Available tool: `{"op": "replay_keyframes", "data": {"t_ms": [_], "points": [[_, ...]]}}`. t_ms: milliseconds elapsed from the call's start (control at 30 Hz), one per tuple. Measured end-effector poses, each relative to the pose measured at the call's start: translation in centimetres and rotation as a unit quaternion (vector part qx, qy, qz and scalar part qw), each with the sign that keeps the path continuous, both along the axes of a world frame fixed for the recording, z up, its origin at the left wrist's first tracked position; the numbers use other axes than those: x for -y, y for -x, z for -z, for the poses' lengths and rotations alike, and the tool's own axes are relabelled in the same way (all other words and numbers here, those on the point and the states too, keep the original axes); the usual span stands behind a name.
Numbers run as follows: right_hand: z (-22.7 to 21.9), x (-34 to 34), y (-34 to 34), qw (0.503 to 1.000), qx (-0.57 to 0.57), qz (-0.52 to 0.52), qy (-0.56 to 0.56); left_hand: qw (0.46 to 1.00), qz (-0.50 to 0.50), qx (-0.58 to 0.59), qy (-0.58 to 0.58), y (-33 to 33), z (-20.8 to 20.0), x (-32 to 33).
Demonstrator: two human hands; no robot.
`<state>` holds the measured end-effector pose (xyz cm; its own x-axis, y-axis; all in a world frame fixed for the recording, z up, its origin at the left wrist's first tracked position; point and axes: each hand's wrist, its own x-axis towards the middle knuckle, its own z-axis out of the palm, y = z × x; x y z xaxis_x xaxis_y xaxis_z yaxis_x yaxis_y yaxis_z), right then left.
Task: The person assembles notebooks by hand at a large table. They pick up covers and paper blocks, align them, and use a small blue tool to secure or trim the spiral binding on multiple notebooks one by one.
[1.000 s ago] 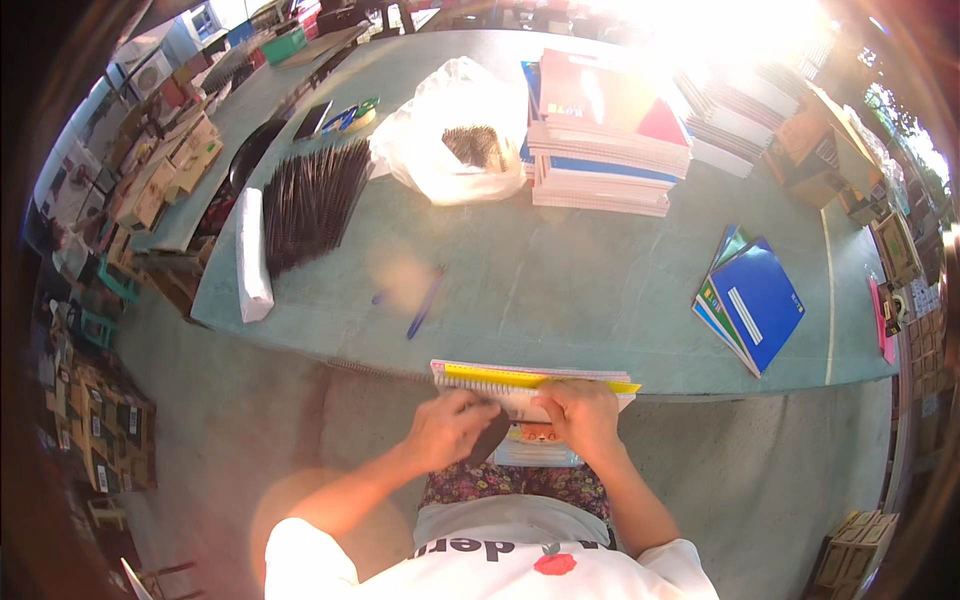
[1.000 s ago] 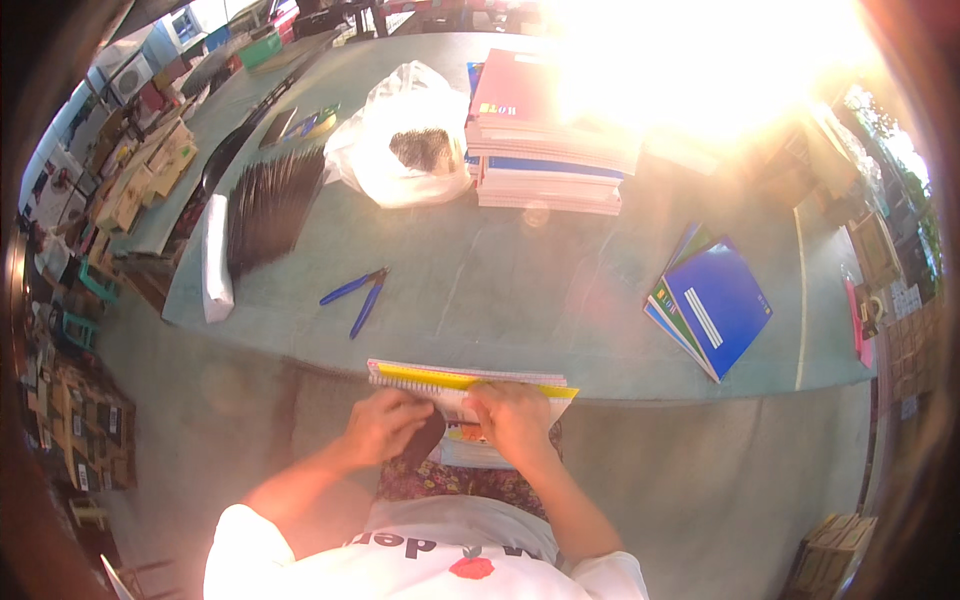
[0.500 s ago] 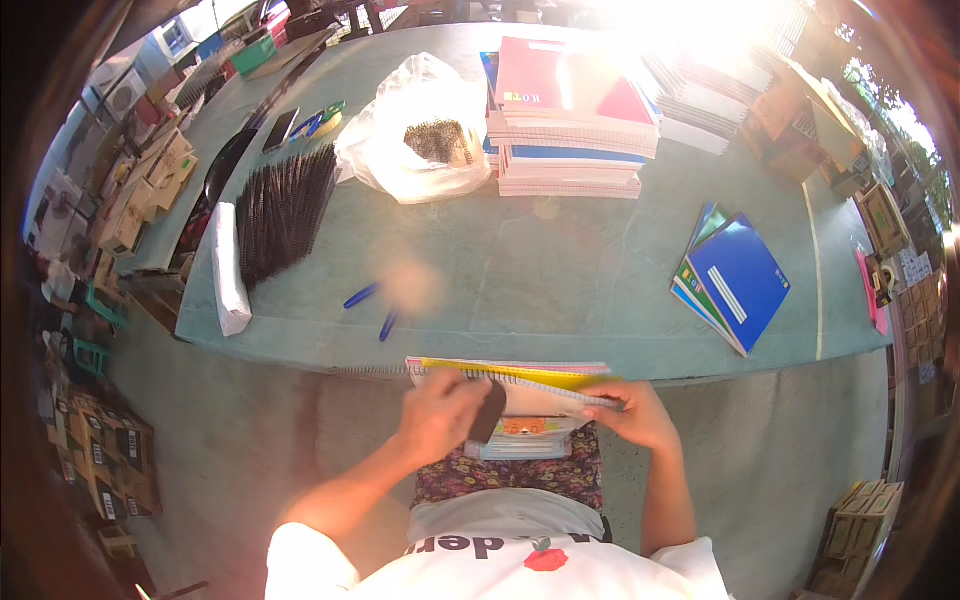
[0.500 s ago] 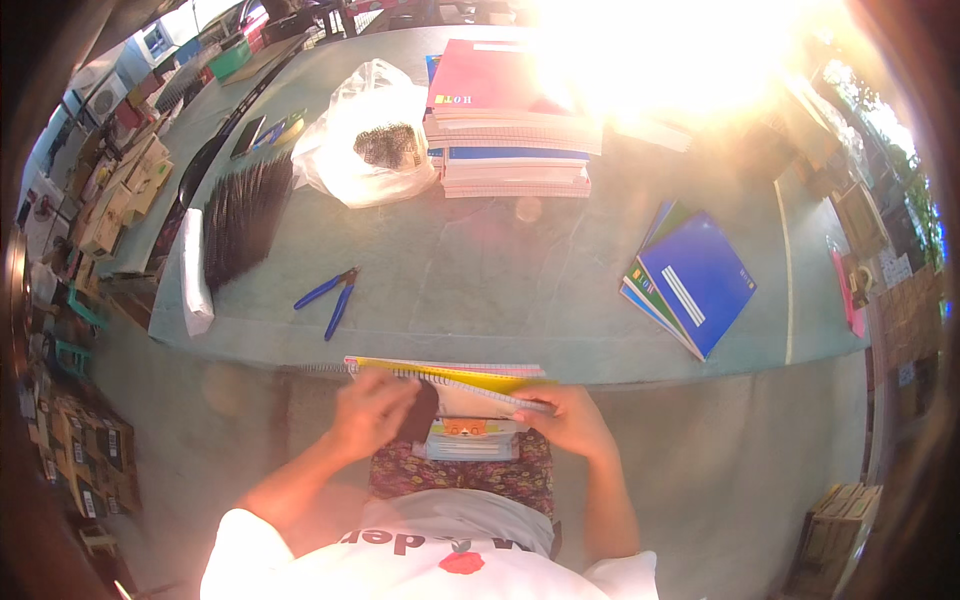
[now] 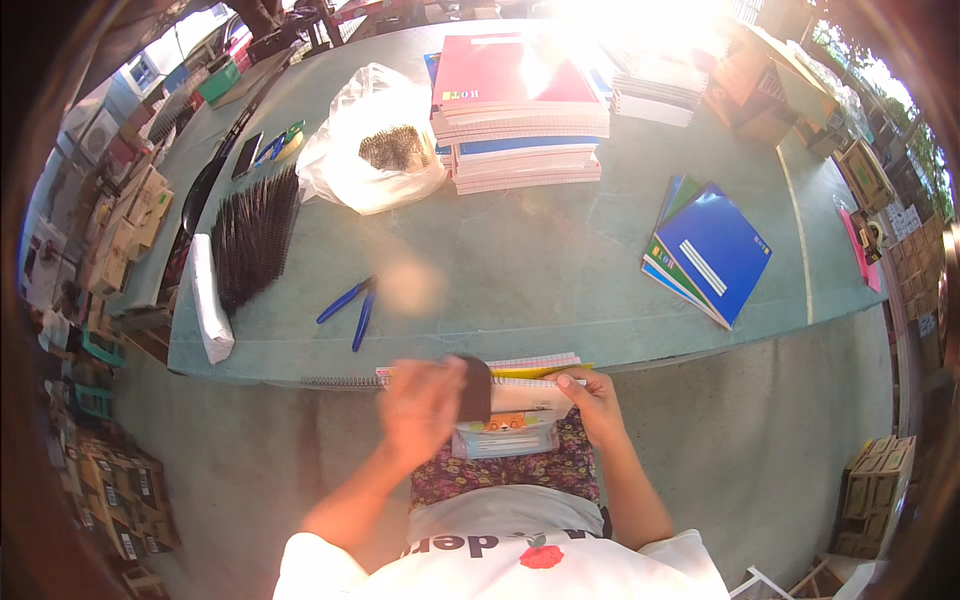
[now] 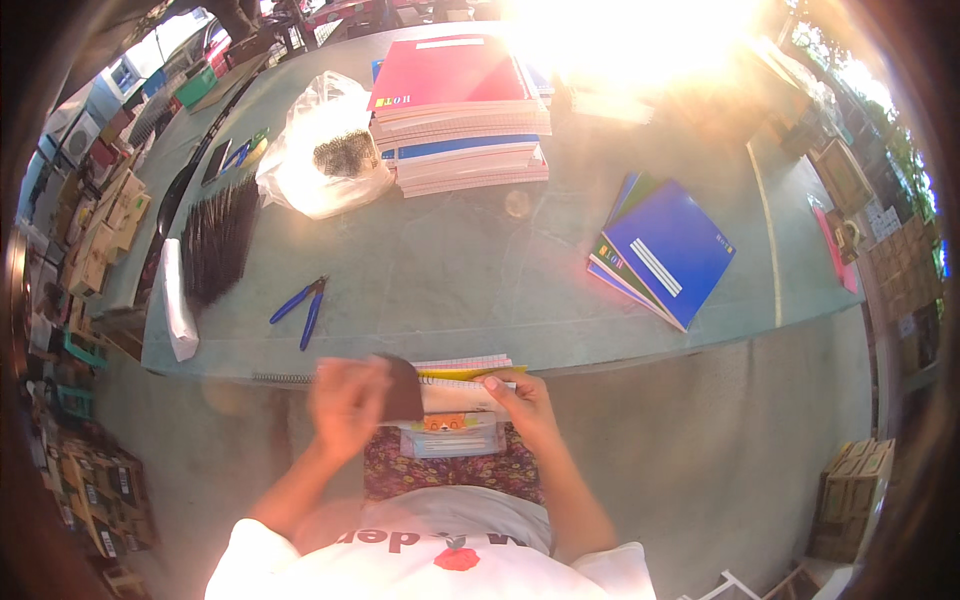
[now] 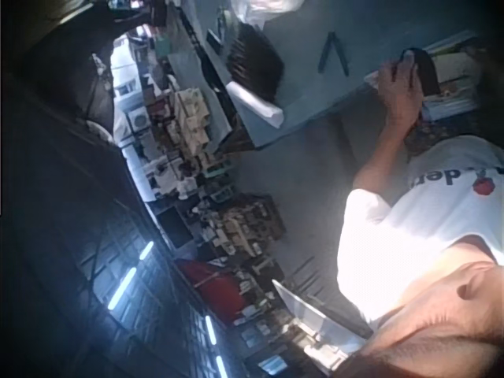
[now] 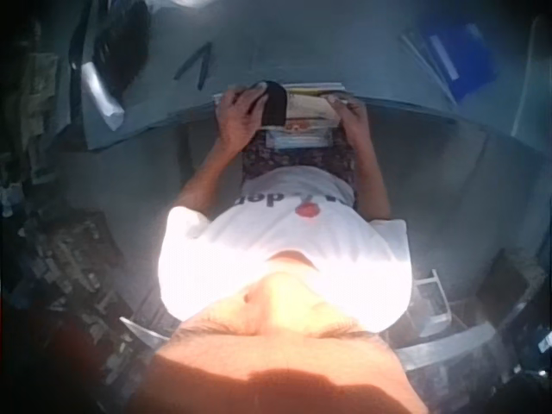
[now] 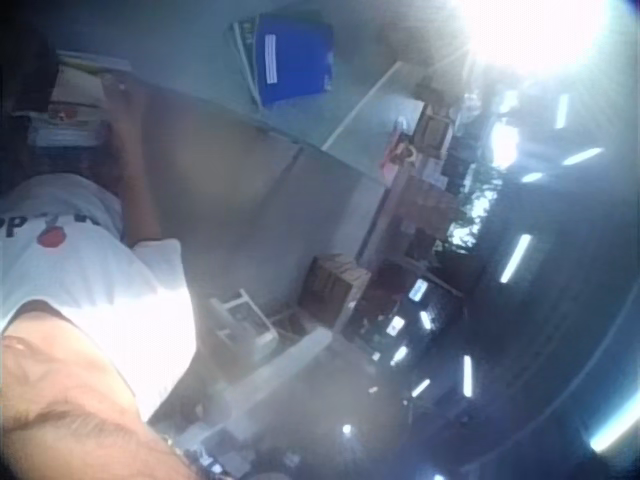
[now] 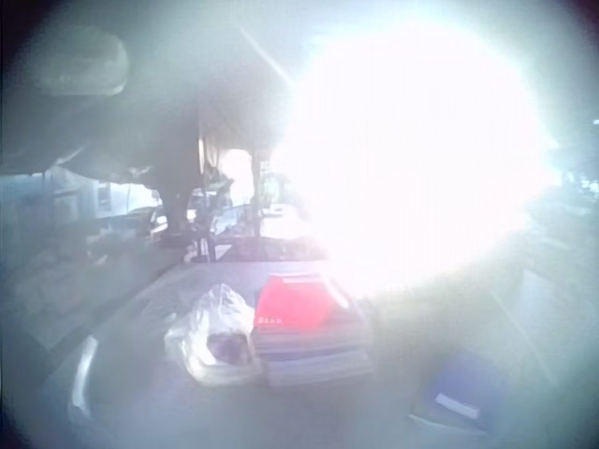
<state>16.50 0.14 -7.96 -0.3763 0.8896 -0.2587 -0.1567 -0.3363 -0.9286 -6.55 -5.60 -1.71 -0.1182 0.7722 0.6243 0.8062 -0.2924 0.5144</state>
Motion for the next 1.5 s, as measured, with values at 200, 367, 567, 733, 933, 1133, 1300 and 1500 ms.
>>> {"op": "replay_keyframes", "data": {"t_ms": [200, 367, 567, 733, 933, 1133, 1300, 1500], "points": [[-0.5, 0.0, 0.0, 1.0, -0.009, 0.008, -0.006, 0.999, -0.017, 0.012, -0.04, -0.5, -0.9, -0.7], [0.3, 0.1, 0.3, 1.0, -0.023, 0.008, 0.001, 0.957, 0.198, -0.124, 0.17, -2.3, 4.4, 1.4], [0.7, 0.3, 0.1, 0.999, -0.036, 0.011, 0.007, 0.968, 0.147, -0.025, 0.204, -3.8, 5.1, 1.8], [0.7, 0.1, 0.2, 0.999, -0.037, 0.022, 0.007, 0.967, 0.148, -0.027, 0.205, -3.7, 4.7, 1.6], [0.3, 0.1, 0.3, 0.999, -0.037, 0.017, 0.007, 0.986, 0.133, 0.006, 0.099, -3.3, 1.9, 1.1], [0.6, 0.2, 0.3, 0.999, -0.025, 0.023, 0.008, 0.998, 0.057, 0.0, 0.02, -2.3, 0.0, -0.7], [0.5, 0.2, 0.2, 0.999, -0.032, 0.02, -0.007, 0.999, 0.018, 0.039, 0.009, -2.8, -0.1, -1.7], [0.6, 0.3, 0.3, 1.0, -0.018, 0.023, -0.001, 0.986, 0.126, -0.045, 0.094, -3.8, 1.6, 0.3]]}}
